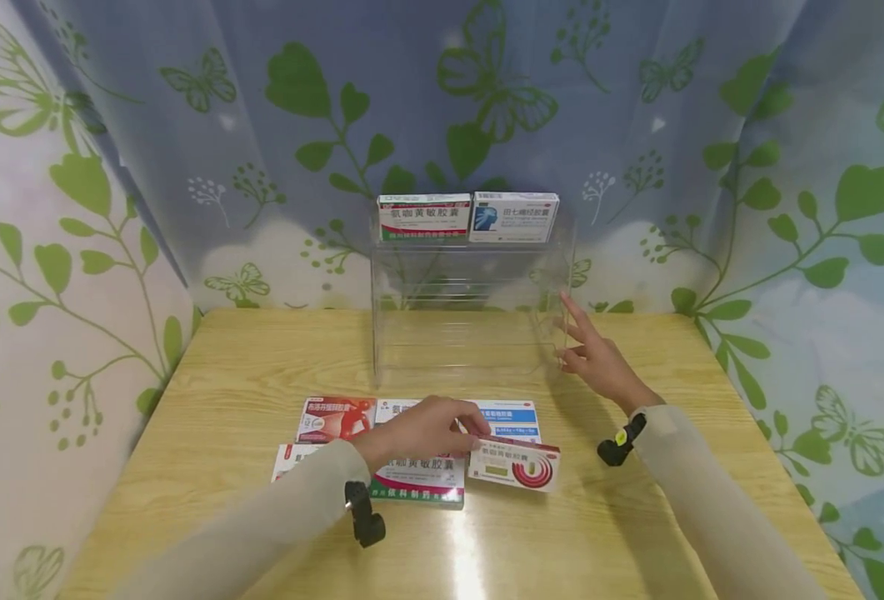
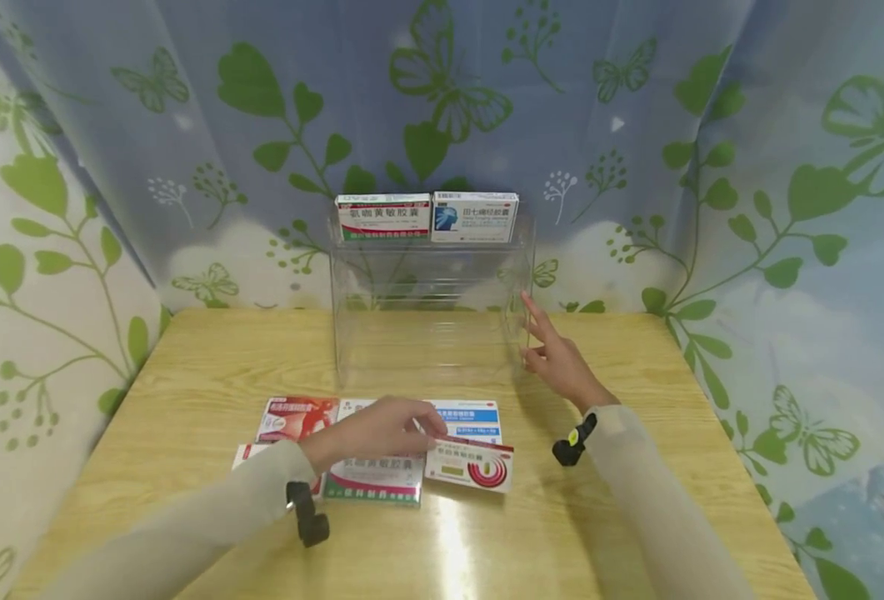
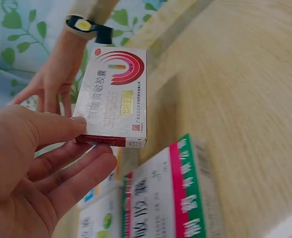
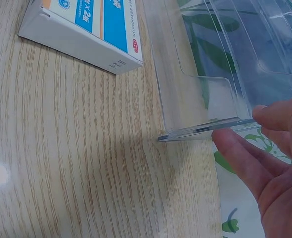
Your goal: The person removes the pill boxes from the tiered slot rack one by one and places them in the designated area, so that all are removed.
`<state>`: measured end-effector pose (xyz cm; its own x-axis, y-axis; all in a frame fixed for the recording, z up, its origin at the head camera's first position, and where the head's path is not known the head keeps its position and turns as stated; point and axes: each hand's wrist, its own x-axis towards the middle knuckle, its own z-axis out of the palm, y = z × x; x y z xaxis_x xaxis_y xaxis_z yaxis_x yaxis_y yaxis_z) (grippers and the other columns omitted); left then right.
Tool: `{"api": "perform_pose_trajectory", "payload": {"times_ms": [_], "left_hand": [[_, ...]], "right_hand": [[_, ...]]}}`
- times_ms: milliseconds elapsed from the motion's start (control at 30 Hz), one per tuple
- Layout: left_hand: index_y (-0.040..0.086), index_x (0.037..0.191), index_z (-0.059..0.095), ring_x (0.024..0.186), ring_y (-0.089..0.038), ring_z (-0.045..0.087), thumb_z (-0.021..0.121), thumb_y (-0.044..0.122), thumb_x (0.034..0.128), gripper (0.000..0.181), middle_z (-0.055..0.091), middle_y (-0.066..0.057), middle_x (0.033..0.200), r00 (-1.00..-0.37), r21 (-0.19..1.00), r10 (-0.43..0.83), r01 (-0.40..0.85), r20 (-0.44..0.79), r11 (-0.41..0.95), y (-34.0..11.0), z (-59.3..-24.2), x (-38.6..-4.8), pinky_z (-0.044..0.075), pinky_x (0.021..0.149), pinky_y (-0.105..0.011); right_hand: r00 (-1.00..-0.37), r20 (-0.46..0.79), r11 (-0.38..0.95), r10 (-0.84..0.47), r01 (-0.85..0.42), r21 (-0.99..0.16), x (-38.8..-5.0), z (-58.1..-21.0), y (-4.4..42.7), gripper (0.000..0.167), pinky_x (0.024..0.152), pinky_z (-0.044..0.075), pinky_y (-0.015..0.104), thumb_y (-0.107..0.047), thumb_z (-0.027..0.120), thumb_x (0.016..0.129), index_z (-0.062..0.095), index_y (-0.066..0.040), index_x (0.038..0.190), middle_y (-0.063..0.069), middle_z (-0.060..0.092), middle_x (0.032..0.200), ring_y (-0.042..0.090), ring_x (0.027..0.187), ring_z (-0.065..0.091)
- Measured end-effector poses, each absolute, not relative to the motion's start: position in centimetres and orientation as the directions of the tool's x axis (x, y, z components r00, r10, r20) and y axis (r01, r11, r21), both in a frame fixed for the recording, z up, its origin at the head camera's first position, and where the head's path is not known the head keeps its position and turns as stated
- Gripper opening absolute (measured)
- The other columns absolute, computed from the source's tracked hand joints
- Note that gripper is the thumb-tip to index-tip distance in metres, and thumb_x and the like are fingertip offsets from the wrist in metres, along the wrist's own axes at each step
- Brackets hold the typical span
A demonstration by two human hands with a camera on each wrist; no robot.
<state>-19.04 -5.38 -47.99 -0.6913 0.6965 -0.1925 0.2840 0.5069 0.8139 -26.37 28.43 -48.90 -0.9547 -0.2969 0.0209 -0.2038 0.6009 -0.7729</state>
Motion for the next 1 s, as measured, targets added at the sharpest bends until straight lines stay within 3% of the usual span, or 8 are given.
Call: {"api": "perform_pose_trajectory", "payload": {"times_ms": [133, 200, 367, 467, 600, 767, 900, 1000], "left_hand": [[0.02, 0.113, 0.077, 0.088, -0.012, 0.075, 0.076, 0.015, 0.104, 0.011, 0.077, 0.006, 0.107, -0.698, 0.818, 0.679, 0.241, -0.227, 0.522, -4.9, -49.2, -18.1, 0.064, 0.076, -0.026], [0.02, 0.112, 0.077, 0.086, -0.01, 0.074, 0.076, 0.016, 0.1038, 0.009, 0.077, 0.007, 0.105, -0.701, 0.793, 0.681, 0.286, -0.211, 0.539, -4.9, -49.5, -17.7, 0.063, 0.076, -0.025], [0.019, 0.116, 0.079, 0.102, -0.005, 0.067, 0.074, 0.02, 0.1056, 0.012, 0.075, 0.008, 0.111, -0.697, 0.63, 0.713, 0.517, -0.083, 0.579, -5.0, -50.0, -17.1, 0.059, 0.092, -0.027], [0.016, 0.117, 0.08, 0.106, -0.008, 0.067, 0.072, 0.019, 0.1061, 0.014, 0.073, 0.007, 0.112, -0.697, 0.596, 0.715, 0.555, -0.047, 0.58, -5.0, -50.3, -17.0, 0.059, 0.096, -0.029], [0.018, 0.115, 0.078, 0.091, -0.005, 0.06, 0.072, 0.021, 0.1055, 0.012, 0.068, 0.009, 0.101, -0.711, 0.575, 0.702, 0.556, -0.045, 0.6, -4.7, -50.8, -16.7, 0.056, 0.079, -0.024], [0.024, 0.104, 0.071, 0.07, -0.002, 0.048, 0.077, 0.032, 0.1012, 0.01, 0.059, 0.014, 0.084, -0.75, 0.482, 0.661, 0.564, -0.042, 0.671, -3.8, -51.5, -16.2, 0.042, 0.056, -0.022], [0.026, 0.097, 0.066, 0.065, -0.002, 0.048, 0.081, 0.038, 0.0991, 0.019, 0.057, 0.016, 0.078, -0.775, 0.459, 0.632, 0.551, -0.028, 0.697, -3.4, -51.8, -16.2, 0.04, 0.053, -0.022], [0.025, 0.102, 0.068, 0.065, -0.003, 0.049, 0.078, 0.04, 0.1022, 0.018, 0.059, 0.015, 0.08, -0.791, 0.499, 0.612, 0.521, -0.023, 0.693, -3.9, -51.3, -16.7, 0.041, 0.053, -0.023]], "right_hand": [[-0.955, 0.018, 0.598, -0.296, -0.2, -0.776, -26.4, -49.0, 28.5, 0.1, 0.094, 0.066, 0.054, 0.001, 0.056, 0.111, -0.004, -0.051, 0.173, 0.024, 0.033, 0.175, 0.051, 0.123, 0.071], [-0.953, 0.022, 0.592, -0.302, -0.205, -0.78, -26.4, -49.0, 28.5, 0.1, 0.094, 0.066, 0.054, 0.001, 0.055, 0.111, -0.004, -0.051, 0.172, 0.024, 0.033, 0.175, 0.051, 0.123, 0.071], [-0.948, 0.027, 0.578, -0.316, -0.215, -0.787, -26.4, -49.1, 28.7, 0.099, 0.096, 0.066, 0.053, 0.001, 0.053, 0.112, -0.003, -0.052, 0.172, 0.022, 0.033, 0.176, 0.051, 0.123, 0.071], [-0.948, 0.026, 0.576, -0.318, -0.215, -0.789, -26.5, -49.1, 28.8, 0.098, 0.096, 0.066, 0.053, 0.001, 0.054, 0.112, -0.003, -0.051, 0.172, 0.022, 0.033, 0.176, 0.051, 0.124, 0.071], [-0.948, 0.023, 0.574, -0.316, -0.211, -0.791, -26.6, -49.1, 28.9, 0.098, 0.096, 0.065, 0.054, 0.001, 0.055, 0.112, -0.003, -0.047, 0.174, 0.024, 0.033, 0.176, 0.052, 0.123, 0.071], [-0.949, 0.022, 0.575, -0.314, -0.209, -0.791, -26.7, -49.2, 29.0, 0.098, 0.096, 0.065, 0.055, 0.001, 0.055, 0.111, -0.003, -0.046, 0.174, 0.024, 0.033, 0.175, 0.052, 0.122, 0.071], [-0.949, 0.014, 0.573, -0.314, -0.201, -0.795, -26.7, -49.3, 29.0, 0.099, 0.096, 0.065, 0.054, 0.0, 0.055, 0.112, -0.003, -0.054, 0.171, 0.021, 0.033, 0.176, 0.052, 0.123, 0.071], [-0.95, 0.006, 0.572, -0.311, -0.193, -0.797, -26.6, -49.3, 28.9, 0.1, 0.097, 0.065, 0.054, -0.001, 0.055, 0.112, -0.003, -0.059, 0.169, 0.02, 0.032, 0.177, 0.052, 0.124, 0.071]]}}
